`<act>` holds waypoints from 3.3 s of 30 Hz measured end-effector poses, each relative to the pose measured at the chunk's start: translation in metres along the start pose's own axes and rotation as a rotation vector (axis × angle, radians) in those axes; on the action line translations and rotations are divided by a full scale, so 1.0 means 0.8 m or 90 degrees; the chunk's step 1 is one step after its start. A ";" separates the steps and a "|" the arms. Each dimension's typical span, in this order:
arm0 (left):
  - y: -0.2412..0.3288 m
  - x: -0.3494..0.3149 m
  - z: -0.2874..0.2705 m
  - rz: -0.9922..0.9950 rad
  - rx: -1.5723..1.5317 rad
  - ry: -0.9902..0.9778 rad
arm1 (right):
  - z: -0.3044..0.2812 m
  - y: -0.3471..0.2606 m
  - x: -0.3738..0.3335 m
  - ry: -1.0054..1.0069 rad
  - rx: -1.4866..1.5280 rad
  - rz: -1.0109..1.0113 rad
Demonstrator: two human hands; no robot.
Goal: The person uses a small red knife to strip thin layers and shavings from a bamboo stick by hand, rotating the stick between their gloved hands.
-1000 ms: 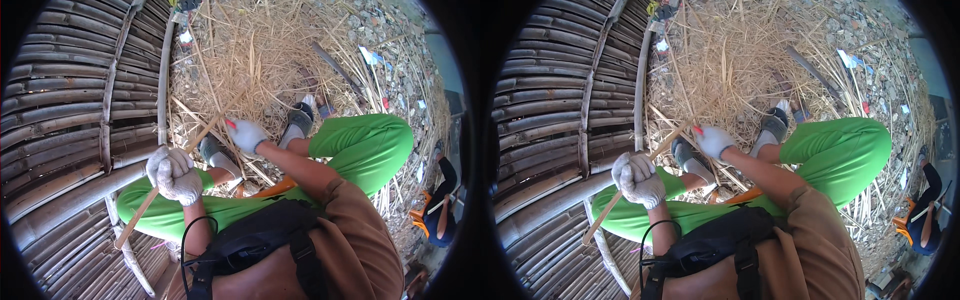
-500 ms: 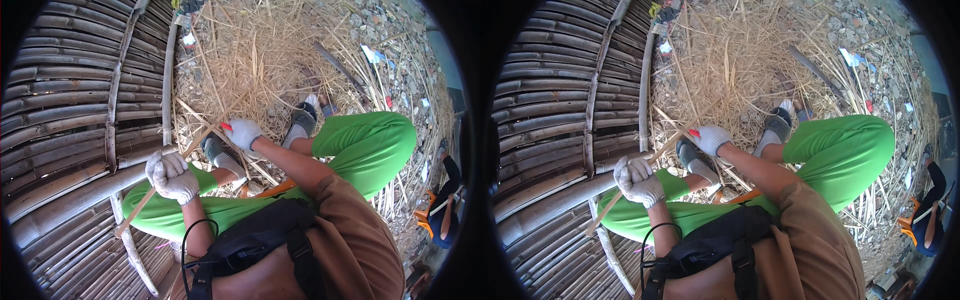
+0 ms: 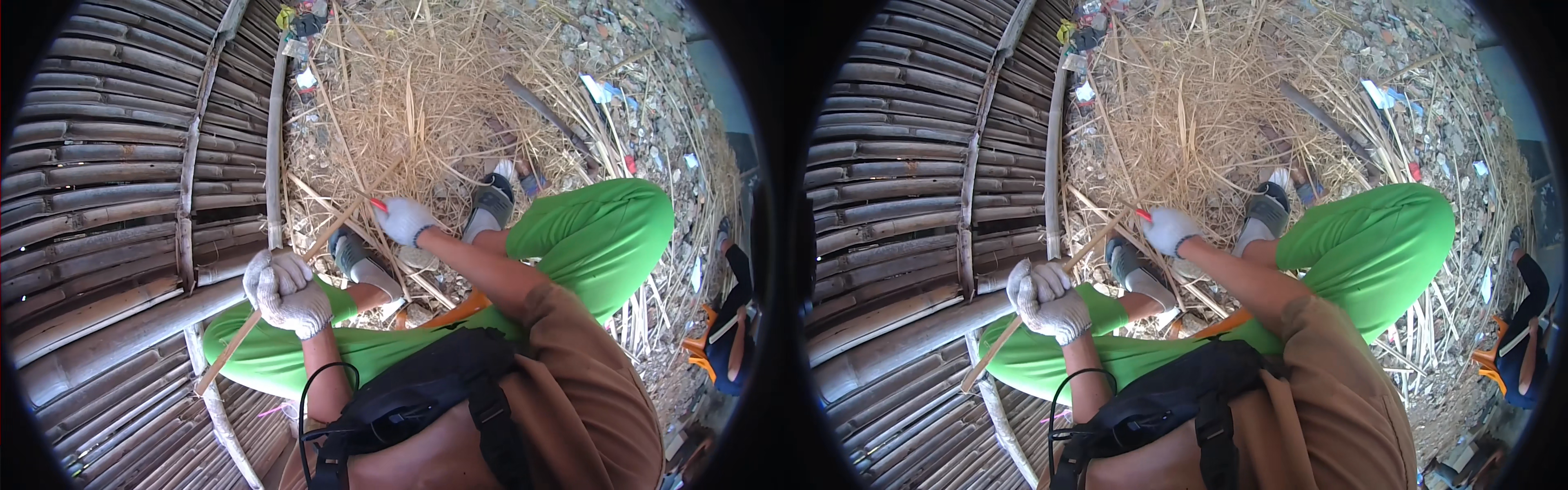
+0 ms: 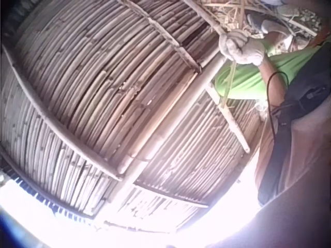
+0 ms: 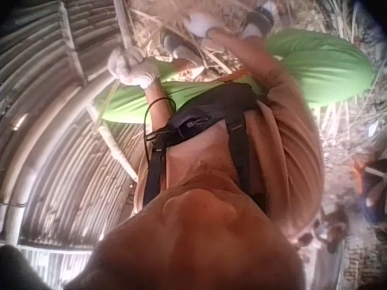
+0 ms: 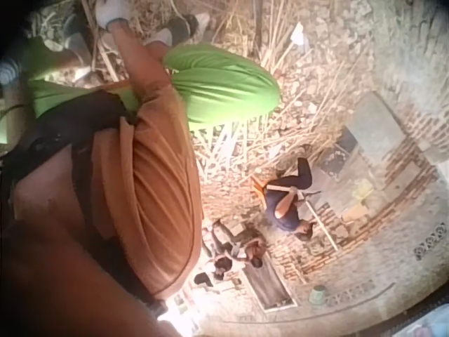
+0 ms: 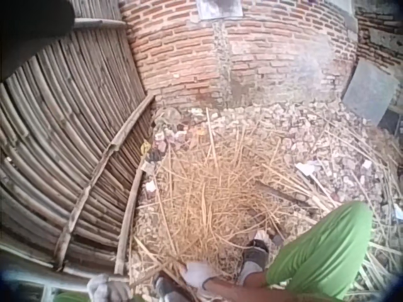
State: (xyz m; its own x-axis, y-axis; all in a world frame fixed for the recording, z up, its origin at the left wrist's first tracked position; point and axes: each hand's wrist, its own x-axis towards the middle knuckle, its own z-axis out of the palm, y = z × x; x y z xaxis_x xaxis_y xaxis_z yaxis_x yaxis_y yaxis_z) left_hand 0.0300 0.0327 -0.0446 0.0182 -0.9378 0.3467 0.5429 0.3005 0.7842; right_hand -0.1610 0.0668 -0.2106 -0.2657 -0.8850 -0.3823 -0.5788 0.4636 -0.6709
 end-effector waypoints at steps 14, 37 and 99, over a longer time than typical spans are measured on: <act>0.073 0.015 0.021 0.044 0.434 -0.533 | -0.188 -0.076 -0.036 0.109 1.063 -0.004; 0.029 -0.030 0.035 -0.757 0.083 -0.319 | -0.163 -0.017 -0.108 0.133 0.045 -0.191; -0.011 -0.084 0.035 -1.043 0.005 -0.316 | -0.238 0.092 -0.058 0.281 -0.260 0.105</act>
State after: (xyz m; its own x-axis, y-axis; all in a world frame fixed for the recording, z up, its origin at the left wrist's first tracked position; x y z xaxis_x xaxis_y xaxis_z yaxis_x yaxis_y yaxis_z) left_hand 0.0003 0.0980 -0.0600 -0.7549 -0.1033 -0.6477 -0.2770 -0.8448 0.4577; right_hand -0.3381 0.1340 -0.1216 -0.6193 -0.7783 -0.1033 -0.7284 0.6186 -0.2946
